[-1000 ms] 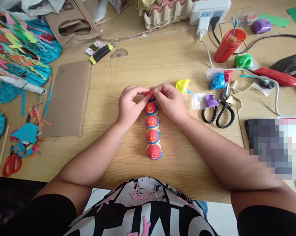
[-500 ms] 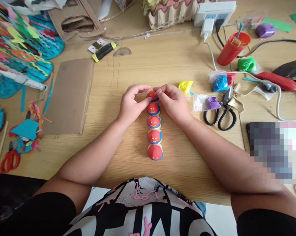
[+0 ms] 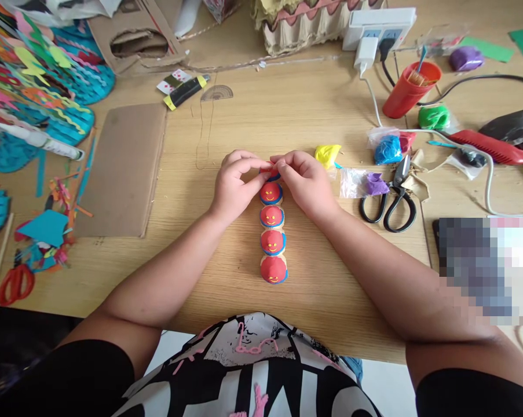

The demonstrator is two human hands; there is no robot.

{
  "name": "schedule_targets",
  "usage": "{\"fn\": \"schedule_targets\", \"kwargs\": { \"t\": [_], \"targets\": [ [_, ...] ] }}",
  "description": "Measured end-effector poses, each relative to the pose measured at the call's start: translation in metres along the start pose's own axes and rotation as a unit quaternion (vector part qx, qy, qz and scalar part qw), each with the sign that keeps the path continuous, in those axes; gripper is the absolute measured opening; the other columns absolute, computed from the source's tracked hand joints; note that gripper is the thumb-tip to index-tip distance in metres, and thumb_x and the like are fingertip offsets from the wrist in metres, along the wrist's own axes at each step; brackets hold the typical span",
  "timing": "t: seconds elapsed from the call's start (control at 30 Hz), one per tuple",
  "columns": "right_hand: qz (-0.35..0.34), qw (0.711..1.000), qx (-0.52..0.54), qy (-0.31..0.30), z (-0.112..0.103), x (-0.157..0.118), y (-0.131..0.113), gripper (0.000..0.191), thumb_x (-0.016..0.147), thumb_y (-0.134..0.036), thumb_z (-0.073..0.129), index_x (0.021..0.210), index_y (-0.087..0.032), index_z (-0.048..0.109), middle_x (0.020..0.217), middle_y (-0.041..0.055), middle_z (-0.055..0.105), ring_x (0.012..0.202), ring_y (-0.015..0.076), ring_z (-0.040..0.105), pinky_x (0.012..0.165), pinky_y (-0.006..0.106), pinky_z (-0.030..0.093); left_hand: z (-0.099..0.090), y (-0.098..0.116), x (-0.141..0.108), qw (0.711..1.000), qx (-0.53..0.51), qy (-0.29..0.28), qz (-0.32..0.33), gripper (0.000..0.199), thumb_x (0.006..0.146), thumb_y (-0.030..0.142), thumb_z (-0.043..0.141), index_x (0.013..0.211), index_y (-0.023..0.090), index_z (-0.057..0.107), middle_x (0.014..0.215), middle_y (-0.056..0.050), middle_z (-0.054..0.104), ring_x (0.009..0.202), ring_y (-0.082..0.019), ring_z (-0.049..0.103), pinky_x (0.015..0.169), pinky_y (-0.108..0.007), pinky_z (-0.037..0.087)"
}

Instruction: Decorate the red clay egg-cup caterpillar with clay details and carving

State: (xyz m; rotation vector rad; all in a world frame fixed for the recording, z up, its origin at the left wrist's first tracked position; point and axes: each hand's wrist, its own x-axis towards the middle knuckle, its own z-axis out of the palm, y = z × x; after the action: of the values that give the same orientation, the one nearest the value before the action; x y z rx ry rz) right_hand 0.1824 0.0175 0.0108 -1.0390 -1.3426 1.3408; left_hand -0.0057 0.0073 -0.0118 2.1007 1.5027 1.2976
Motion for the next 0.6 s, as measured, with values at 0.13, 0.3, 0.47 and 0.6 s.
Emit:
{"fn": "schedule_targets", "kwargs": {
  "t": [0.13,0.3,0.47,0.6],
  "targets": [
    [0.004,1.0,-0.005,-0.001,0.001,0.0,-0.003,0.026,0.094,-0.045,0.078,0.082,-0.025,0.066,0.106,0.0048,0.081,0.112,0.0236,0.074,0.104,0.042,0.06,-0.002,0.003,0.001,1.0,-0.011,-0.008,-0.013,0.012,0.094,0.023,0.081,0.105,0.028,0.082,0.107,-0.003,0.075,0.111,-0.021,0.07,0.106,-0.037,0.054],
    [0.01,1.0,-0.029,0.002,0.0,-0.002,-0.008,0.031,0.095,-0.048,0.077,0.079,-0.025,0.063,0.105,0.0058,0.081,0.109,0.0237,0.074,0.097,0.04,0.062,-0.005,0.002,-0.001,0.997,-0.068,-0.002,-0.042,0.025,0.097,0.027,0.075,0.123,0.028,0.075,0.122,-0.005,0.078,0.117,-0.021,0.072,0.111,-0.038,0.056],
    [0.004,0.999,-0.029,0.018,-0.002,-0.001,-0.006,0.03,0.094,-0.049,0.078,0.082,-0.025,0.066,0.114,0.0061,0.082,0.111,0.0232,0.074,0.096,0.038,0.06,0.0,-0.008,-0.002,0.984,-0.12,0.061,-0.116,0.022,0.102,0.025,0.062,0.123,0.027,0.07,0.126,-0.005,0.078,0.118,-0.018,0.074,0.11,-0.035,0.058],
    [-0.001,1.0,-0.005,0.016,-0.005,0.001,-0.004,0.028,0.087,-0.048,0.084,0.084,-0.025,0.069,0.116,0.006,0.082,0.105,0.0219,0.073,0.093,0.037,0.06,0.0,-0.007,-0.004,0.98,-0.136,0.076,-0.126,0.021,0.1,0.022,0.061,0.117,0.025,0.072,0.119,-0.005,0.079,0.114,-0.018,0.075,0.107,-0.035,0.059]
  ]
}}
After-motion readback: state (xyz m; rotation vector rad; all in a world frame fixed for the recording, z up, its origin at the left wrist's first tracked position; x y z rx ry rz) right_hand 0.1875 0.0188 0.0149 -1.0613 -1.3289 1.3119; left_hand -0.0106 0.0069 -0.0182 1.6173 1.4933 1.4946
